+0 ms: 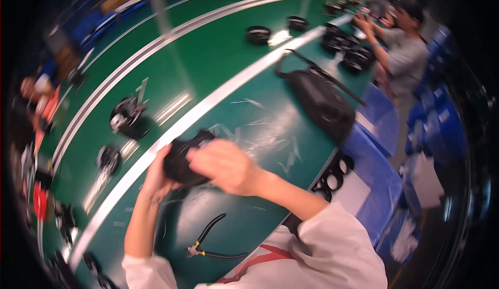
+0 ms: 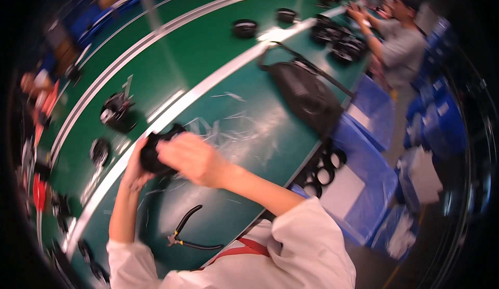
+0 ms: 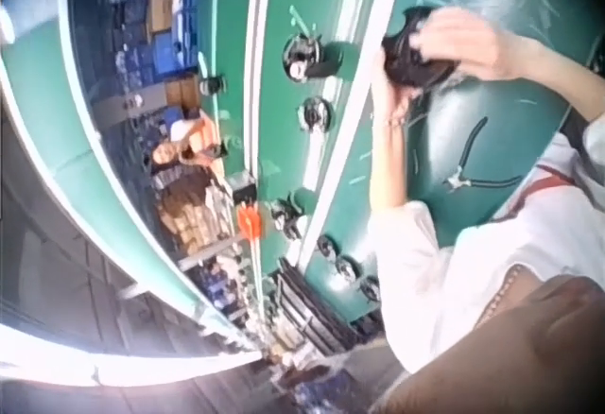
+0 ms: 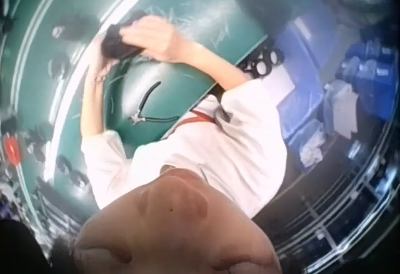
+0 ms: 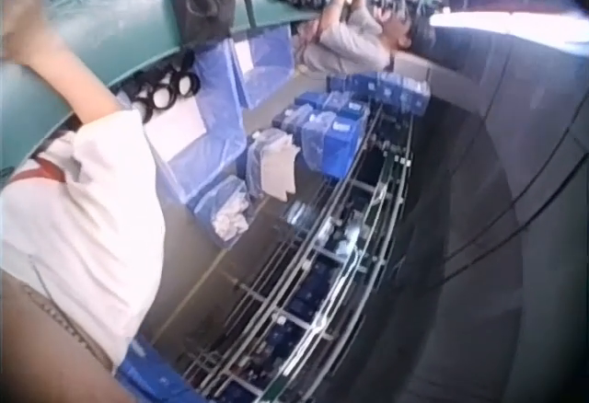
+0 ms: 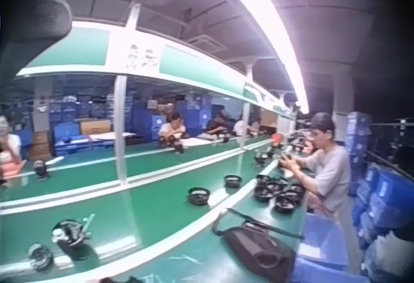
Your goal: Manually assemble circuit boards into light fixture housings and trim wire ties using pliers on an assembly line.
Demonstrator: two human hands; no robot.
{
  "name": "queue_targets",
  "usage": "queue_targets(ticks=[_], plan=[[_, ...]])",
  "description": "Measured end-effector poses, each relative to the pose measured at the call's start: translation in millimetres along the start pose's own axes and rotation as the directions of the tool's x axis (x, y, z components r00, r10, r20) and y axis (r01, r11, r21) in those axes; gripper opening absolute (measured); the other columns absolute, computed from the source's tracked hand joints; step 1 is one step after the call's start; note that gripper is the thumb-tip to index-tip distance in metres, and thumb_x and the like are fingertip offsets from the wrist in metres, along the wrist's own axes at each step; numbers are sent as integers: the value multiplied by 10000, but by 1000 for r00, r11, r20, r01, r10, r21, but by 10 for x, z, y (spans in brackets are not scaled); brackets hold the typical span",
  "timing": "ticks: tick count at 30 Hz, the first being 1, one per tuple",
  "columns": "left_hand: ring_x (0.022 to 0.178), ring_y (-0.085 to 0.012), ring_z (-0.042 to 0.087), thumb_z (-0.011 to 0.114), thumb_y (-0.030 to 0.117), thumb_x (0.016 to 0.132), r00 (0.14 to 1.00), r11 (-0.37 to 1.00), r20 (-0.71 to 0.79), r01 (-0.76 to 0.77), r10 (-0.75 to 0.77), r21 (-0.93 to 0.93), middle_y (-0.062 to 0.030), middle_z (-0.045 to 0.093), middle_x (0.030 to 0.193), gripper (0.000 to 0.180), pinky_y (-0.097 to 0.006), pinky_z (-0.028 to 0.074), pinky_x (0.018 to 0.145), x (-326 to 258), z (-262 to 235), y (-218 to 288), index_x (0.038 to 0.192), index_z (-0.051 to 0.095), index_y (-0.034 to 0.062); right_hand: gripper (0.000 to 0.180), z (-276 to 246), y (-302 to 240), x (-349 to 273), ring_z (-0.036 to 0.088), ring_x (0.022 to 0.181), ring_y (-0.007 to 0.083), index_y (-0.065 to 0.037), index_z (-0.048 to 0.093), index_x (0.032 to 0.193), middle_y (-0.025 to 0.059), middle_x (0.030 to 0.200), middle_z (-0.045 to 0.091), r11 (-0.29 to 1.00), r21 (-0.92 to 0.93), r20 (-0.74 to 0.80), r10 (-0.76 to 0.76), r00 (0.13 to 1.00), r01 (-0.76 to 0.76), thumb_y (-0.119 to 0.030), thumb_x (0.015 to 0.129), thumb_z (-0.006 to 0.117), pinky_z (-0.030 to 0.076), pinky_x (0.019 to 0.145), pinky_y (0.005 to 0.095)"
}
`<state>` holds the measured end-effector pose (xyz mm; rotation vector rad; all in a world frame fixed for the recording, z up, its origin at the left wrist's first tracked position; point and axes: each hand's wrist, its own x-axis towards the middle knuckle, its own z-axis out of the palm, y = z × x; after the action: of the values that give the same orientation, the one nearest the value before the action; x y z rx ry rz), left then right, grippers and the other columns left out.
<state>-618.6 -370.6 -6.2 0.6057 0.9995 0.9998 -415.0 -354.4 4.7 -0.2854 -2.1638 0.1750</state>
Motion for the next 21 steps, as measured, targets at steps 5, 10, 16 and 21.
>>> queue_targets(ticks=[5, 10, 16, 21], plan=[[772, -186, 618, 305, 404, 913, 977, 979, -62, -201, 203, 39, -131, 580, 1002, 449, -289, 527, 614, 788, -339, 276, 1125, 456, 38, 786, -40, -601, -111, 273, 1215, 398, 1, 354, 1237, 229, 1339, 240, 954, 22, 563, 236, 792, -300, -379, 637, 689, 225, 972, 521], [724, -289, 627, 308, 425, 905, 952, 986, -280, -149, 124, -70, -215, 580, 934, 514, -330, 544, 590, 1712, -470, 410, 1135, 366, -32, 930, 207, -1026, -375, 256, 1228, 377, 7, 333, 1256, 230, 1329, 259, 960, 41, 868, 102, 485, -276, -499, 566, 699, 212, 974, 536], [641, -217, 632, 400, 469, 857, 935, 930, -347, 60, 76, 364, -214, 613, 816, 588, -305, 486, 457, 1702, -412, 438, 1090, 379, -70, 962, 205, -1091, -250, 278, 1214, 356, 31, 336, 1245, 226, 1316, 276, 978, -82, 904, 153, 400, -190, -505, 535, 704, 217, 965, 546], [783, -359, 581, 563, 312, 720, 696, 178, -76, -76, 714, 981, -209, 596, 754, 286, -426, 467, 721, 1183, -357, 756, 778, 551, 33, 799, 283, -1082, -306, 330, 1179, 351, 33, 368, 1221, 209, 1296, 317, 995, 8, 930, 30, 365, -102, -393, 612, 662, 258, 957, 519]])
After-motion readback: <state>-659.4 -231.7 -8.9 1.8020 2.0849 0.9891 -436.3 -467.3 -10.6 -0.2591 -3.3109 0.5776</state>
